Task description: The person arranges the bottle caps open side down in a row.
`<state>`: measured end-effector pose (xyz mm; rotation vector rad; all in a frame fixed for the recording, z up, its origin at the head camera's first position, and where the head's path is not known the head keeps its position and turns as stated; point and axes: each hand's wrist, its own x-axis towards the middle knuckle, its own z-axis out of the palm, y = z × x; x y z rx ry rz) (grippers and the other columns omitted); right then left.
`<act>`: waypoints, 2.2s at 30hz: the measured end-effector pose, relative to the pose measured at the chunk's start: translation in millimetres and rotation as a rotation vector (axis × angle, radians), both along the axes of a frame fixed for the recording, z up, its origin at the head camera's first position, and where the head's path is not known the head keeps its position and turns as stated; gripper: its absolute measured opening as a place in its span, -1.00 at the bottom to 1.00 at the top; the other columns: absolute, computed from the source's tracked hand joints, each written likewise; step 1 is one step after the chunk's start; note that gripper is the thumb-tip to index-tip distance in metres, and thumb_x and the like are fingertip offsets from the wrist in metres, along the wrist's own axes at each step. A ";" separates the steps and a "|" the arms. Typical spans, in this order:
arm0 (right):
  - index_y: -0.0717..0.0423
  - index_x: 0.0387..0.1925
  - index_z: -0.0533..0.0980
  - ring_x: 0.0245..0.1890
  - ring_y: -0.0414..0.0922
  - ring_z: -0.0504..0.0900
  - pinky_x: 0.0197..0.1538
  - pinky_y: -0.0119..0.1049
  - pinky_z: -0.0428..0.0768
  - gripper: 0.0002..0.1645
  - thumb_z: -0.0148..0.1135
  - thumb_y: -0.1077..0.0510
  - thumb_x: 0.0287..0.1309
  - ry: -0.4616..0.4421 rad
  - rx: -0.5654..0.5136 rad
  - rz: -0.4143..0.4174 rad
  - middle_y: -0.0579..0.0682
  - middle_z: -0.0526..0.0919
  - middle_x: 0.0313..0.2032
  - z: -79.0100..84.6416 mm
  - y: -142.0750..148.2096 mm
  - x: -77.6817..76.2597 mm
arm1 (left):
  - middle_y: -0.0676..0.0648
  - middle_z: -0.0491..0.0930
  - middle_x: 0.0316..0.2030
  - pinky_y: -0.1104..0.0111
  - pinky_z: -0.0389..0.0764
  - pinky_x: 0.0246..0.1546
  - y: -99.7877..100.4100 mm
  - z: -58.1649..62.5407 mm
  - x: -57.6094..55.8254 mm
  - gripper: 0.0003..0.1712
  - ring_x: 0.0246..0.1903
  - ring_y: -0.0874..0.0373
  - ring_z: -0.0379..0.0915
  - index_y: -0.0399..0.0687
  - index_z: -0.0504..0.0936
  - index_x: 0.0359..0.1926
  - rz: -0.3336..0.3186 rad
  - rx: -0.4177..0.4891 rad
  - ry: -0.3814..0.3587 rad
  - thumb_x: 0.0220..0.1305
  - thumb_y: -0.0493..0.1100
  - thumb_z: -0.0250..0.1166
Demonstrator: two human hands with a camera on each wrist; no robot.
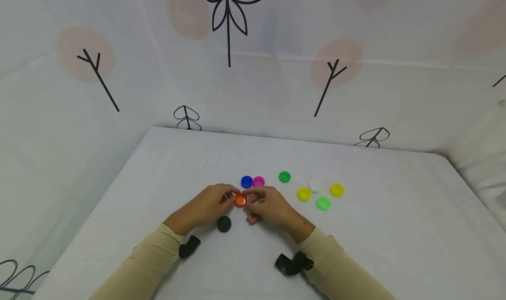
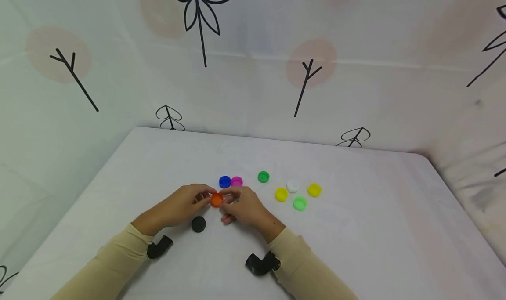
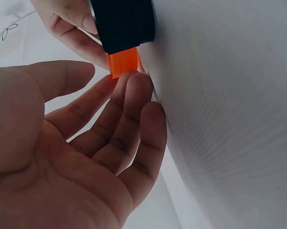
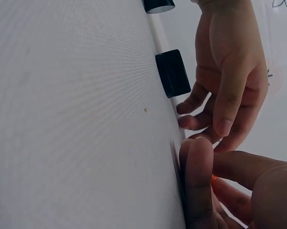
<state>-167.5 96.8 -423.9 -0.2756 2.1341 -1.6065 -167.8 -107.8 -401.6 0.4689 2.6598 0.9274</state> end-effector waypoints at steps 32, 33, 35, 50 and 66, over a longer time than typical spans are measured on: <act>0.25 0.20 0.49 -0.56 -0.17 0.70 -0.36 -0.29 0.71 -0.51 0.30 0.33 0.22 0.034 -0.011 0.012 0.10 0.61 -0.33 -3.8 2.0 -2.7 | 0.06 0.62 -0.22 0.25 0.62 -0.09 3.9 6.9 4.2 -0.67 -0.22 0.18 0.48 -0.05 0.61 0.15 -0.031 0.017 0.032 0.41 -0.18 0.25; 0.26 0.20 0.49 -0.56 -0.17 0.70 -0.36 -0.29 0.71 -0.50 0.30 0.33 0.23 0.038 -0.021 0.023 0.11 0.61 -0.33 -4.2 2.3 -2.8 | 0.06 0.62 -0.23 0.26 0.61 -0.10 3.6 7.3 4.4 -0.68 -0.22 0.18 0.48 -0.05 0.61 0.15 -0.026 0.018 0.033 0.41 -0.18 0.24; 0.27 0.21 0.48 -0.55 -0.18 0.70 -0.37 -0.29 0.71 -0.49 0.31 0.32 0.23 0.038 -0.038 0.040 0.10 0.61 -0.33 -5.3 2.7 -2.5 | 0.07 0.61 -0.25 0.28 0.61 -0.12 2.8 7.3 5.4 -0.69 -0.23 0.18 0.47 -0.05 0.62 0.13 -0.020 0.018 0.035 0.41 -0.18 0.24; 0.18 0.14 0.56 -0.51 -0.03 0.73 -0.33 -0.23 0.73 -0.58 0.29 0.11 0.31 0.083 -0.034 0.069 0.22 0.68 -0.23 11.3 6.5 -2.0 | 0.10 0.66 -0.19 0.40 0.63 -0.17 -0.5 15.2 5.5 -0.67 -0.21 0.24 0.53 -0.01 0.62 0.12 -0.030 0.069 0.081 0.37 -0.10 0.30; 0.17 0.15 0.57 -0.39 0.04 0.75 -0.27 -0.20 0.74 -0.50 0.16 -0.10 0.41 0.094 -0.084 0.026 0.23 0.71 -0.08 18.1 6.1 -0.8 | 0.12 0.77 -0.17 0.43 0.68 -0.23 -1.8 16.7 5.3 -0.79 -0.33 0.29 0.65 0.17 0.67 -0.11 0.015 0.126 0.182 0.23 -0.04 0.44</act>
